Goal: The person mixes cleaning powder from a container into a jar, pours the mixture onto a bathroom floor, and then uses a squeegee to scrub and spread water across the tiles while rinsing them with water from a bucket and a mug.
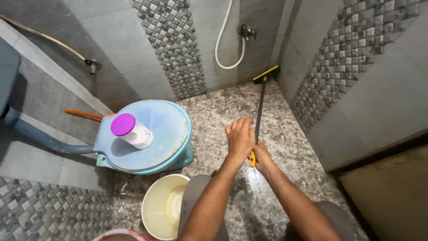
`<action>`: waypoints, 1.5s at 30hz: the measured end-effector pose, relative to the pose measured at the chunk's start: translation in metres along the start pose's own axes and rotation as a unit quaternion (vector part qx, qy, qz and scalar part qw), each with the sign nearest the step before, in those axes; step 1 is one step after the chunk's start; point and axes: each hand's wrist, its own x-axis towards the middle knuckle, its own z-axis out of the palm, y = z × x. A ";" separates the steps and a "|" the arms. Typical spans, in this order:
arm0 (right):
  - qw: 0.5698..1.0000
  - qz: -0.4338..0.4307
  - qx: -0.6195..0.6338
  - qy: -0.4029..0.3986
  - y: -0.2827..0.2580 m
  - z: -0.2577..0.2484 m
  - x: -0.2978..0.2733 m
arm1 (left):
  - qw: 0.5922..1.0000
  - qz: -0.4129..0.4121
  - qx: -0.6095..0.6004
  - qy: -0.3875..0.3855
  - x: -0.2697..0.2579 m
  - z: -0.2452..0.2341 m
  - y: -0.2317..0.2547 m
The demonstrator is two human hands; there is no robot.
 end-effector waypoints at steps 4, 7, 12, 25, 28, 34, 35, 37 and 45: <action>0.987 -0.074 -0.113 0.085 0.075 0.037 -0.010 | 0.996 0.081 0.000 0.024 -0.001 -0.021 0.016; 0.970 -0.058 -0.218 0.088 0.120 0.073 -0.033 | 0.992 0.122 0.032 0.019 0.005 -0.032 0.021; 0.956 -0.062 -0.275 0.080 0.125 0.071 -0.026 | 0.994 0.107 -0.029 0.013 0.015 -0.040 0.017; 0.931 -0.043 -0.334 0.141 0.121 0.059 -0.020 | 0.993 0.101 -0.052 -0.021 0.020 -0.046 0.008; 0.932 -0.125 -0.310 0.141 0.093 0.027 -0.012 | 0.993 0.109 -0.043 -0.025 0.014 -0.044 0.008; 0.853 -0.018 -0.466 0.234 0.063 -0.007 -0.024 | 0.991 0.128 -0.035 -0.026 0.014 -0.042 0.003; 0.872 -0.080 -0.419 0.240 0.070 -0.003 -0.029 | 0.992 0.117 -0.036 -0.037 0.015 -0.041 0.002; 0.884 -0.025 -0.403 0.235 0.079 0.003 -0.033 | 0.993 0.104 -0.037 -0.049 0.017 -0.038 0.003; 0.923 -0.152 -0.299 0.186 0.042 -0.022 -0.008 | 0.989 0.135 -0.012 -0.058 0.013 -0.027 0.012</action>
